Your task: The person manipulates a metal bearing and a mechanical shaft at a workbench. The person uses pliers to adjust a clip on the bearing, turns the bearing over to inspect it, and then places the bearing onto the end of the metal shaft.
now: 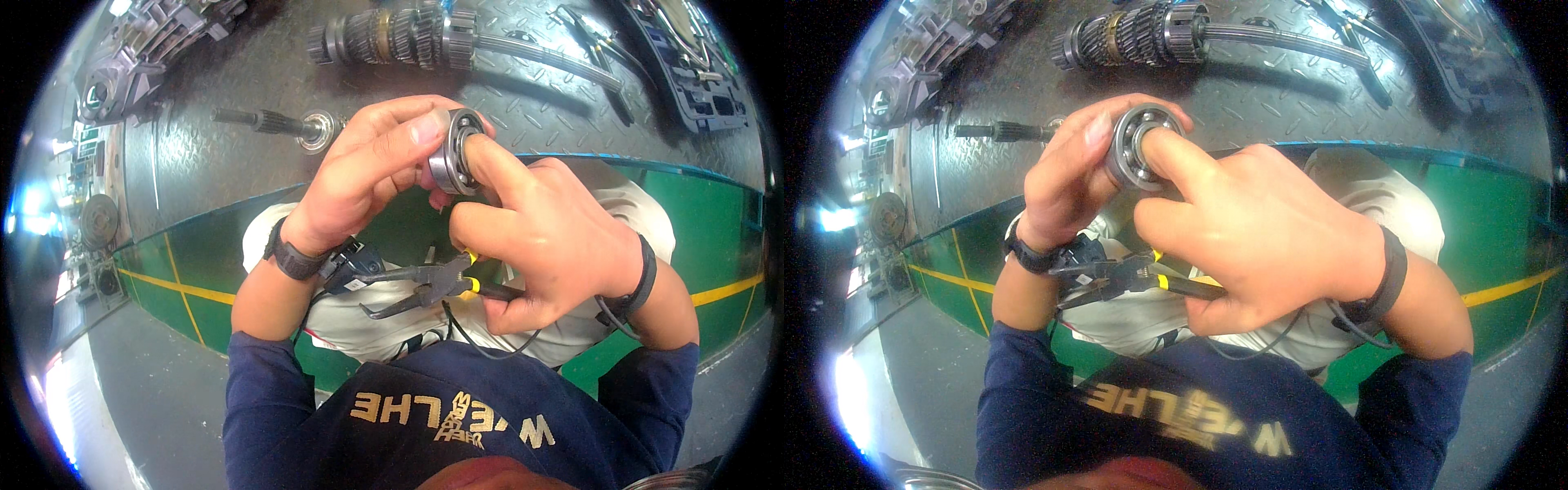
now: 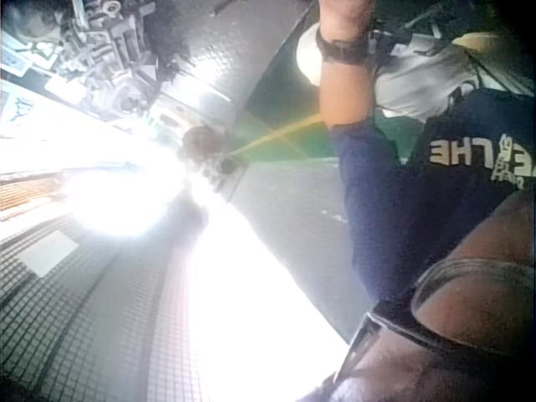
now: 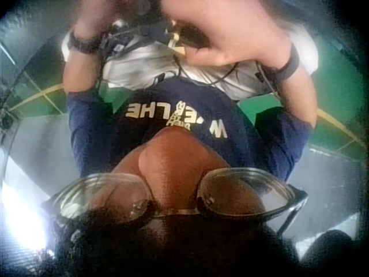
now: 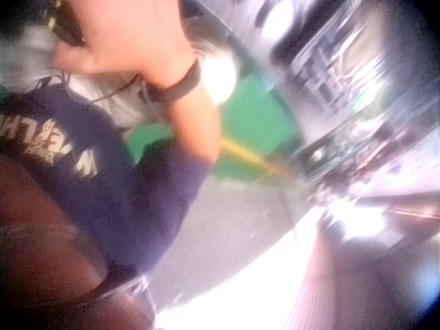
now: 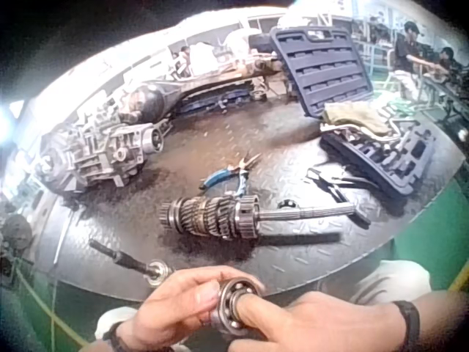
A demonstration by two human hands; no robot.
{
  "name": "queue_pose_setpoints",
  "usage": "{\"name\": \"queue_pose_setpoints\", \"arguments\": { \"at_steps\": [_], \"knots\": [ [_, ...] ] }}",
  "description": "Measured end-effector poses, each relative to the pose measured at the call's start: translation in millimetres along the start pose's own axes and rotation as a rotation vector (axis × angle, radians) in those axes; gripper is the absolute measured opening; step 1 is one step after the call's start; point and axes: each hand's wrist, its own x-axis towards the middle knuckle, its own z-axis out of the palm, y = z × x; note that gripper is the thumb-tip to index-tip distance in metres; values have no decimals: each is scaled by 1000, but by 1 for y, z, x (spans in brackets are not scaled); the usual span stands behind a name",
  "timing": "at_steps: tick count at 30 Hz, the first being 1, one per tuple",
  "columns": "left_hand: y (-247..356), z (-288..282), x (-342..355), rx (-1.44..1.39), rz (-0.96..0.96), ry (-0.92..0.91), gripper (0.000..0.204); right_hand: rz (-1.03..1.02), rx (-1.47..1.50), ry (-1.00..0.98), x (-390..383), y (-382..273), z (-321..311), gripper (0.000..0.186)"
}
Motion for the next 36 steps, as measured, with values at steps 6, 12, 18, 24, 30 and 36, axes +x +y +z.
{"name": "queue_pose_setpoints", "arguments": {
  "at_steps": [6,12,18,24,30,36],
  "knots": [
    [-10,-4,0,-254,-179,43,53,-25,-73,10,1,0,2,45],
    [2,4,1,-107,10,10,63,0,-104,33,0,0,-2,45],
    [-2,-1,0,-119,40,-26,52,-11,-104,0,1,-2,-3,46],
    [-5,-1,1,-196,10,-17,49,-25,-150,12,1,0,-2,46],
    [1,-5,0,-167,65,39,47,-28,-128,72,1,1,-10,44],
    [10,-13,-4,156,334,226,45,6,-58,264,1,6,-23,44]
  ]
}}
